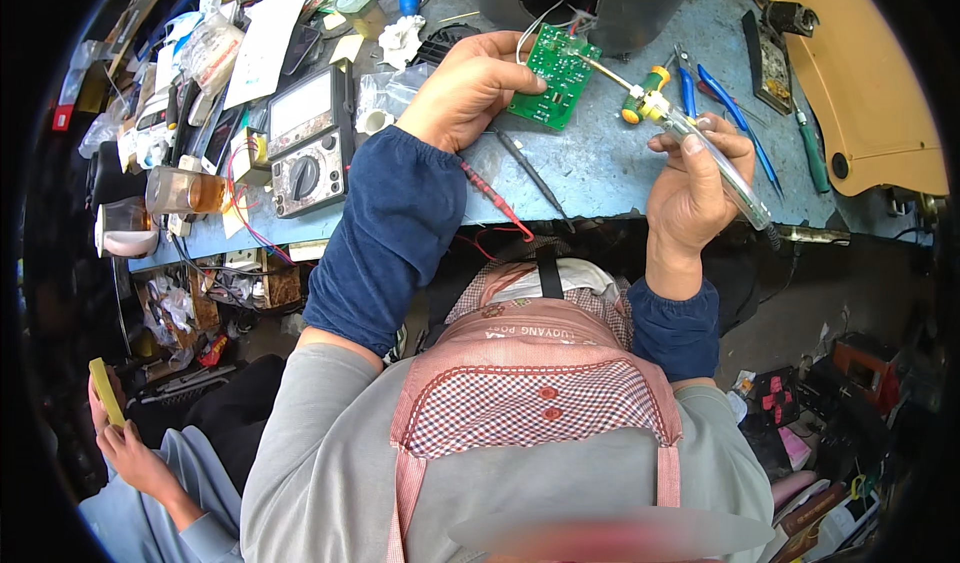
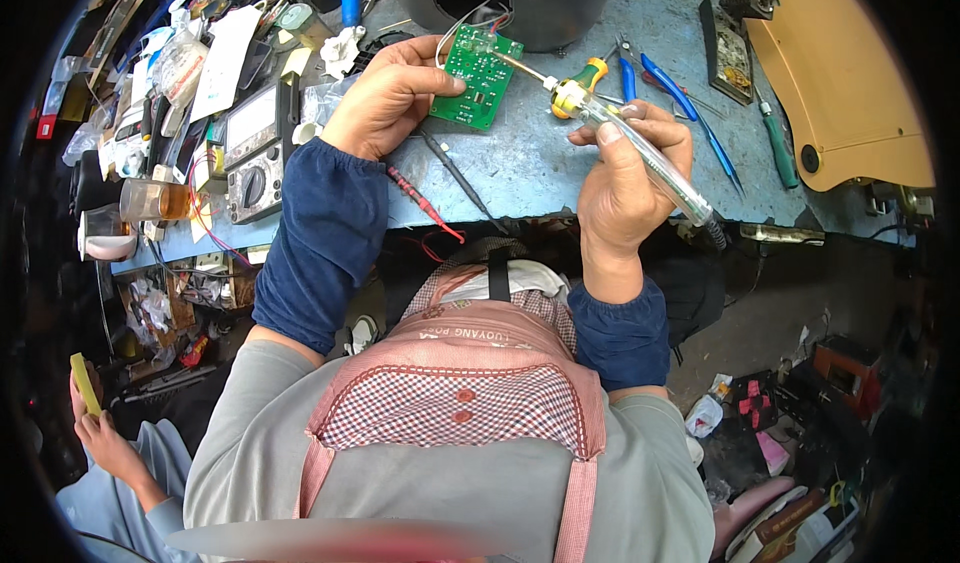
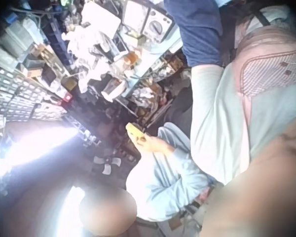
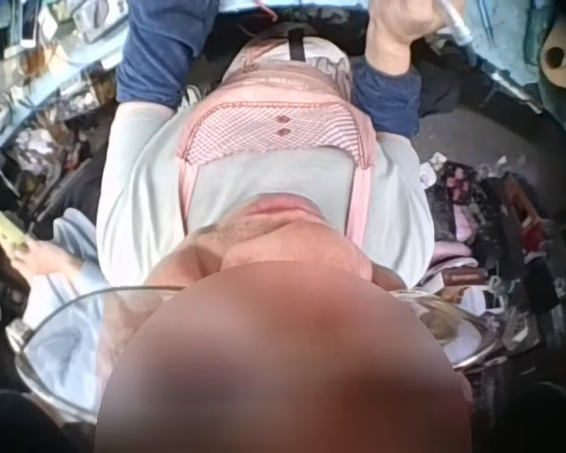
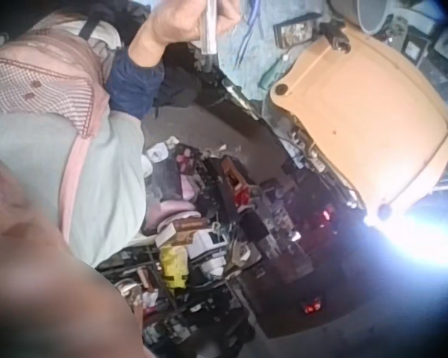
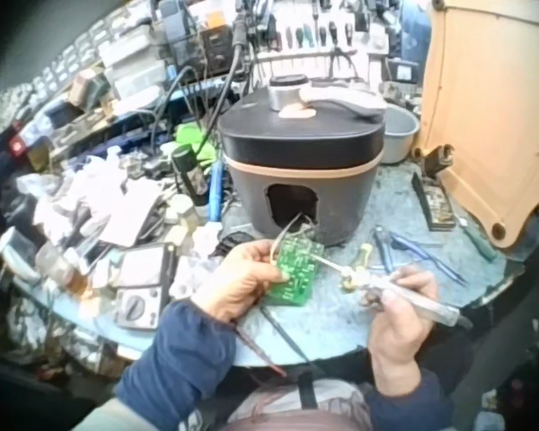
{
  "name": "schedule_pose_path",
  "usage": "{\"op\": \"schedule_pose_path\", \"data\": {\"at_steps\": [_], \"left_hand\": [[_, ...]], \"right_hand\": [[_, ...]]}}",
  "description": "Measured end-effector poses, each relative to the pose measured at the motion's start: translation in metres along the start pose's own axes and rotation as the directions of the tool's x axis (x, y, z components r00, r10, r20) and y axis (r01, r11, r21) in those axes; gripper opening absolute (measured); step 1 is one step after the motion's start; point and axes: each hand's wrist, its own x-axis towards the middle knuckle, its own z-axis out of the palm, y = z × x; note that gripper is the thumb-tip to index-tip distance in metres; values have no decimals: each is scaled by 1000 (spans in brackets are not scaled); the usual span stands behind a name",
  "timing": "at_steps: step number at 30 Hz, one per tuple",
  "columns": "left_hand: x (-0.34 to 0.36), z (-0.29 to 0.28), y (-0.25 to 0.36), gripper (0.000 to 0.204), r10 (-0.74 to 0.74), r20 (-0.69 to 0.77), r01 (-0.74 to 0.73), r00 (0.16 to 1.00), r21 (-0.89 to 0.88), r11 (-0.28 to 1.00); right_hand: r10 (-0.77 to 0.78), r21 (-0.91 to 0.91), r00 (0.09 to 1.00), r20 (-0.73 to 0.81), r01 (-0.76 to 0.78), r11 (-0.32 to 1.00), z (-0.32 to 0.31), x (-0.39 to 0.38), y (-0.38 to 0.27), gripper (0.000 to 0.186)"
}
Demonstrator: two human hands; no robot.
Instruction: The person solders wires to a green circuit board using a soldering iron and solder, then trims excess wire with pliers. They repeat the process for multiple connections and briefly test the board with a multimeter.
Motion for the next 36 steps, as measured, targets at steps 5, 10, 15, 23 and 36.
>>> {"op": "schedule_pose_path", "data": {"at_steps": [5,10,15,23,36], "left_hand": [[3,-1,-2,53,-23,26,23,999,-7,1000],[7,1,-3,48,-40,20,41,999,-29,999],[8,10,-6,46,-29,-34,26,999,-71,997],[9,7,-7,38,-24,-34,21,999,-86,996],[9,7,-9,40,-21,-63,15,998,-99,995]], "right_hand": [[61,1,998,28,-61,998,-3,1,2,20],[87,1,996,32,-87,996,-4,2,2,20],[86,-23,996,27,-86,996,-2,1,3,21],[57,4,998,34,-57,998,-5,-1,2,22],[63,-27,994,85,-61,998,-3,-1,2,27]]}}
